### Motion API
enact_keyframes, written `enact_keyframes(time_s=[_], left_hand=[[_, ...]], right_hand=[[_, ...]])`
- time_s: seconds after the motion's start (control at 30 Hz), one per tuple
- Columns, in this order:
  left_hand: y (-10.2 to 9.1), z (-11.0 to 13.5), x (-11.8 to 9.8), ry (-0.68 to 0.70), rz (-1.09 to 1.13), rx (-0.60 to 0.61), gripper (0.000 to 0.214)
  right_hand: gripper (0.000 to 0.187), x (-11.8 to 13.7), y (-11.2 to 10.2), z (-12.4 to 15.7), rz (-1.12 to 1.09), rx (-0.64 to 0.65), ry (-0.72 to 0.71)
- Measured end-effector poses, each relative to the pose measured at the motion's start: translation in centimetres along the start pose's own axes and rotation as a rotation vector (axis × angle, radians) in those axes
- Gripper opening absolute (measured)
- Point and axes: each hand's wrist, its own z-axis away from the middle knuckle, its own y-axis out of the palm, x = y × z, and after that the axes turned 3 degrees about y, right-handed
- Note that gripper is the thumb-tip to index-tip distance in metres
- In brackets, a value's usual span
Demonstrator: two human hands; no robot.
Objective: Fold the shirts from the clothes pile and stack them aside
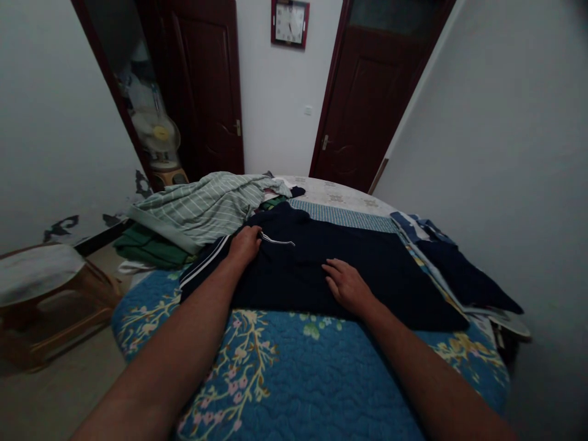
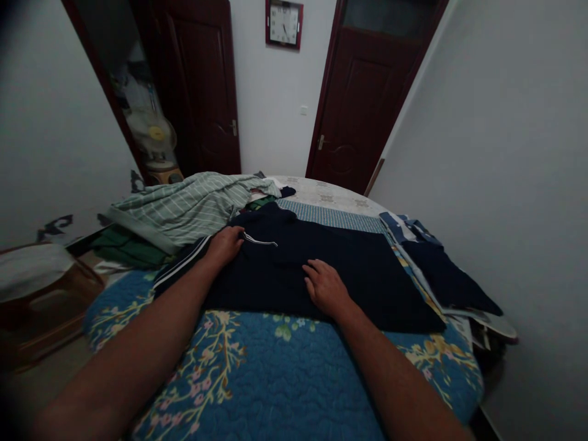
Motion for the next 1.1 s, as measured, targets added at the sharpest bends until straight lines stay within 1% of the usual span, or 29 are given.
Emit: enact_keyframes(time_s=[0.07, 0.13, 0.23, 0.3, 0.37, 0.47, 0.53, 0.6, 0.63, 0.7, 0.77, 0.83, 0.87, 0.97, 1.03, 1.1], left_hand=[[0.3, 0.0, 0.3, -0.051, -0.026, 0.018, 0.041], [0.4, 0.0, 0.5, -0.088, -0.047, 0.002, 0.045], [0.3, 0.0, 0.6, -0.121, -0.086, 0.001, 0.047], [0.2, 0.1, 0.7, -0.122, -0.103, 0.016, 0.047], [0.1, 0.1, 0.9, -0.122, -0.119, 0.03, 0.049], [-0.1, 0.0, 0.9, -0.116, -0.161, 0.019, 0.053], [-0.5, 0.0, 0.2, -0.064, -0.193, -0.052, 0.055], [-0.8, 0.2, -1.5, 0.063, -0.187, -0.111, 0.056], [-0.9, 0.6, -2.7, 0.143, -0.169, -0.116, 0.056], [-0.7, 1.8, -5.4, 0.307, -0.116, -0.07, 0.055], [-0.1, 3.7, -8.1, 0.454, -0.072, 0.003, 0.055], [1.1, 6.0, -10.1, 0.565, -0.056, 0.052, 0.059], [1.7, 7.2, -10.7, 0.59, -0.061, 0.067, 0.063], [3.2, 10.2, -11.1, 0.58, -0.111, 0.142, 0.068], [3.7, 11.2, -10.7, 0.552, -0.146, 0.176, 0.07], [3.8, 11.6, -10.3, 0.517, -0.172, 0.18, 0.073]], right_hand=[[0.046, 0.0, -0.3, 0.1, 0.01, -0.019, -0.001], [0.046, 0.4, -0.5, 0.0, 0.004, -0.043, -0.022], [0.048, 2.3, -0.6, -0.2, -0.068, -0.036, -0.064], [0.052, 4.1, -0.5, -0.5, -0.126, 0.036, -0.069], [0.057, 5.9, -0.6, -0.7, -0.148, 0.14, -0.055], [0.066, 7.3, -1.0, -1.1, -0.146, 0.246, -0.029], [0.074, 7.5, -1.5, -1.3, -0.152, 0.274, -0.021], [0.081, 7.4, -1.9, -1.3, -0.151, 0.277, -0.018], [0.083, 7.3, -2.0, -1.2, -0.147, 0.272, -0.016], [0.083, 7.2, -2.1, -1.0, -0.14, 0.263, -0.007], [0.082, 7.0, -2.2, -0.7, -0.141, 0.255, 0.02], [0.078, 6.5, -2.2, -0.4, -0.143, 0.249, 0.062], [0.075, 6.2, -2.2, -0.1, -0.141, 0.249, 0.082], [0.073, 5.0, -2.5, 0.9, -0.129, 0.247, 0.142], [0.076, 4.0, -2.9, 1.6, -0.119, 0.242, 0.194], [0.077, 2.8, -3.5, 2.3, -0.106, 0.236, 0.256]])
